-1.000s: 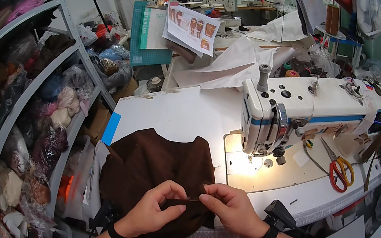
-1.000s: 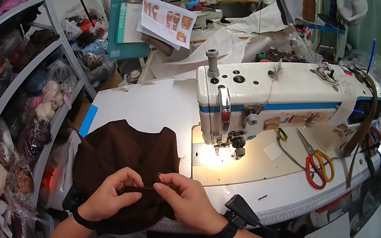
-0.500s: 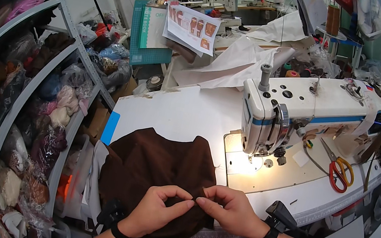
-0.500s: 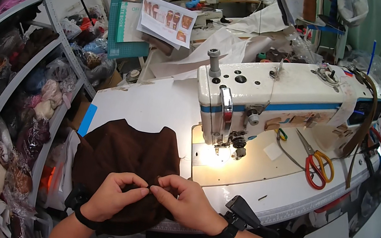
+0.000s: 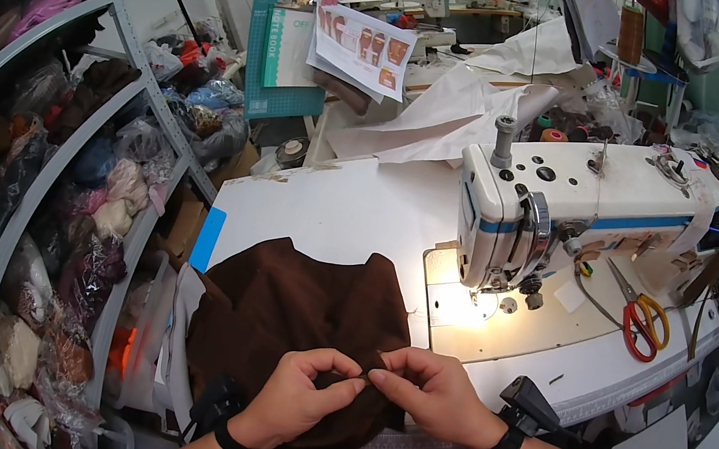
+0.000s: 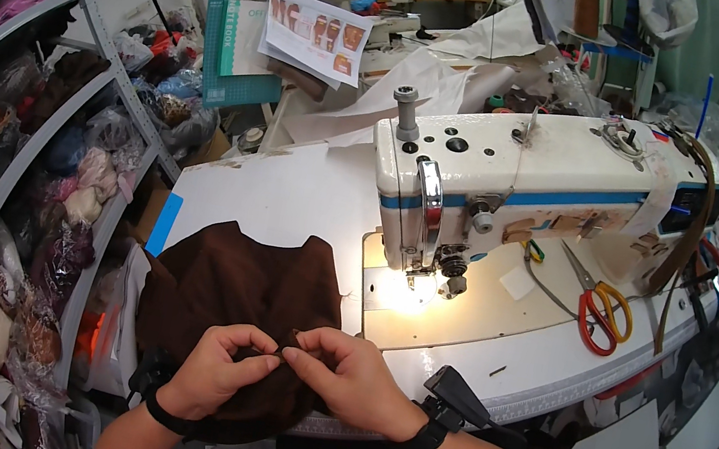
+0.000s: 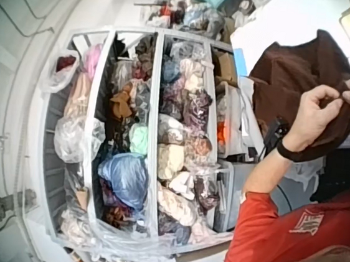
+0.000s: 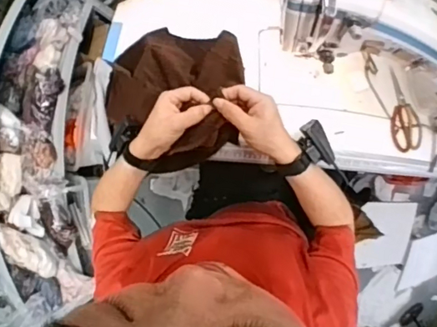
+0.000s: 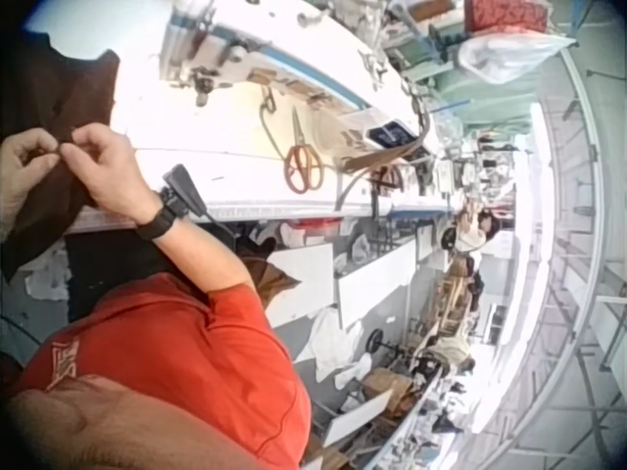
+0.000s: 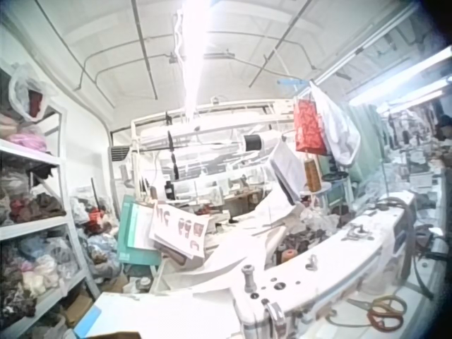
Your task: Sewing a brown jacket using a heavy-duty industrial sewing machine.
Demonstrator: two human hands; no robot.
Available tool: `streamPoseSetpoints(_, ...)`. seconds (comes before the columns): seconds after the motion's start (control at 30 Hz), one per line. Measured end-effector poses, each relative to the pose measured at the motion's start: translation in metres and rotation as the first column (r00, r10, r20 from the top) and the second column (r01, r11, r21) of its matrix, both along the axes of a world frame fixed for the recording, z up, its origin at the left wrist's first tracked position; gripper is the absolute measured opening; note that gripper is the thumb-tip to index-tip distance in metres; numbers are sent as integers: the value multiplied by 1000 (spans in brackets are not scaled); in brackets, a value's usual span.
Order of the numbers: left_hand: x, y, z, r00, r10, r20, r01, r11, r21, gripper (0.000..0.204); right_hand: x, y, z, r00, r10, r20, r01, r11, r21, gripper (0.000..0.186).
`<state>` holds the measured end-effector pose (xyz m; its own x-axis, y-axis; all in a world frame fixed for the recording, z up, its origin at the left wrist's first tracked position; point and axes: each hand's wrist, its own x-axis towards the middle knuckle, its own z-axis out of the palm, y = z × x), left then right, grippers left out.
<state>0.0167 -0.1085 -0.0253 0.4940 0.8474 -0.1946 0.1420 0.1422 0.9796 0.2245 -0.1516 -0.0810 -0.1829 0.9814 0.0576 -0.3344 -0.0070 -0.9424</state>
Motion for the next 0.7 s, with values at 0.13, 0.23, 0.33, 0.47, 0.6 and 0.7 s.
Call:
streamPoseSetpoints(0.13,2,0,-6,1000,17,2,-17,1000,-23,10,1,0,-7,1000,-5,22,5,1000,-22,24)
streamPoseSetpoints(0.23,5,0,-9,1000,20,-1,-20,999,-28,6,1,-1,-13,999,-24,31,25,999,-25,26)
streamPoseSetpoints(0.33,7,-1,-8,1000,26,16,-25,999,-45,4,4,-1,-11,999,-22,30,23,1000,-9,24)
streamPoseSetpoints(0.47,8,-1,-8,999,38,-5,-38,999,-27,4,6,0,-13,998,4,61,-4,1000,-3,22)
streamPoseSetpoints(0.6,10,-1,-8,999,37,0,-37,999,-16,5,5,-2,-12,997,-43,66,43,999,2,29)
streamPoseSetpoints(0.7,9,-2,-8,999,36,-24,-36,999,22,4,8,-2,-8,995,-35,93,34,999,8,27)
